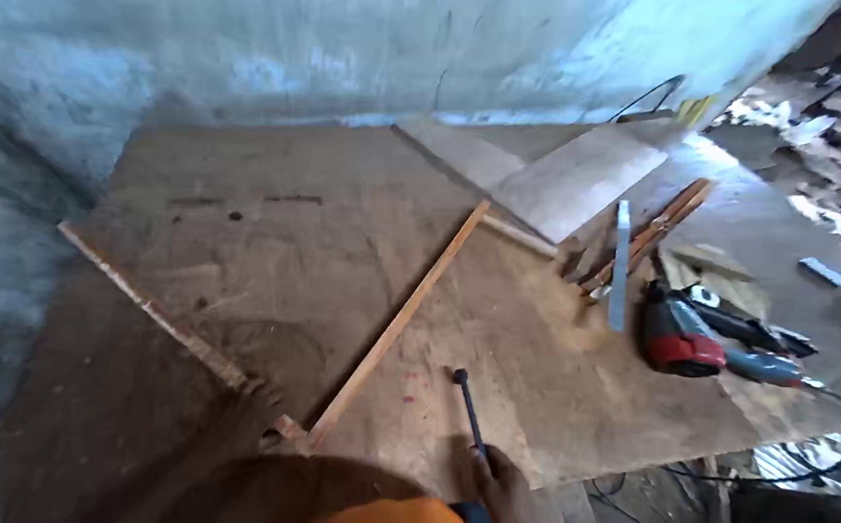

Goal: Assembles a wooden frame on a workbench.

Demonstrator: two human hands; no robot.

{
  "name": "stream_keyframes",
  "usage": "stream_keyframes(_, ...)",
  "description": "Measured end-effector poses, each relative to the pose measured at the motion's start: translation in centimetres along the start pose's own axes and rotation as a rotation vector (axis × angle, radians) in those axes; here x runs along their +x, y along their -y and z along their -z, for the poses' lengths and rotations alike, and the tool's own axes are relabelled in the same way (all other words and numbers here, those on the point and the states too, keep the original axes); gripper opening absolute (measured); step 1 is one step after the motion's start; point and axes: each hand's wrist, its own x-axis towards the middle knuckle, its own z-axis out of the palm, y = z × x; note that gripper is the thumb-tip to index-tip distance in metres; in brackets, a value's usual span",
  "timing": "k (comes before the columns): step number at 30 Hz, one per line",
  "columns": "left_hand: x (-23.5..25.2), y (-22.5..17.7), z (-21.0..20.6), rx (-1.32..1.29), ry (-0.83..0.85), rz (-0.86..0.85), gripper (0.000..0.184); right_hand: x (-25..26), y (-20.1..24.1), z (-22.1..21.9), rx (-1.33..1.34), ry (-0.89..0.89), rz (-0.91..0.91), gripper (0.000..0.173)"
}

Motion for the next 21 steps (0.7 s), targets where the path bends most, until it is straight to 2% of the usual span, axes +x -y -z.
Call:
stream_keyframes(2, -0.6, -2.1, 2.6, -0.059, 0.067, 0.087, 0.055, 0.3, 0.1, 1.4, -0.178, -0.047, 0.038, 0.027)
stream_keyframes(4, -1.0, -4.6, 7.0, -0.192, 0.082, 0.163, 0.049, 1.5, -0.7, 2.8, -0.292, -0.061, 0.058, 0.029)
stream_keyframes(8, 0.4, -7.6, 6.0, -0.401, -0.2, 0.256, 0.048, 6.4, -2.2, 5.6, -0.414, -0.145, 0.087, 0.027)
stream_keyframes(11, 3.9, -11.8, 7.4, -0.585, -0.251, 0.413, 0.044, 8.7, -0.5, 7.4, -0.409, -0.215, 0.179, 0.034)
stream_keyframes(13, 7.1, -14.2, 7.8, -0.531, -0.262, 0.547, 0.06, 8.7, 1.4, 7.6, -0.384, -0.234, 0.283, 0.032)
stream_keyframes(15, 10.3, -15.3, 8.1, -0.45, -0.148, 0.627, 0.074, 8.0, 2.4, 6.9, -0.327, -0.184, 0.319, 0.03)
stream_keyframes(17, 12.7, -15.7, 8.5, -0.407, -0.08, 0.669, 0.064, 7.0, 2.0, 6.0, -0.252, -0.132, 0.361, 0.028)
stream_keyframes(19, 13.6, -15.5, 7.6, -0.388, -0.17, 0.662, 0.051, 5.8, 1.6, 5.4, -0.172, -0.109, 0.371, 0.026)
stream_keyframes(21, 13.2, -15.0, 5.4, -0.343, -0.292, 0.649, 0.047, 4.4, 0.7, 5.3, -0.103, -0.101, 0.359, 0.023)
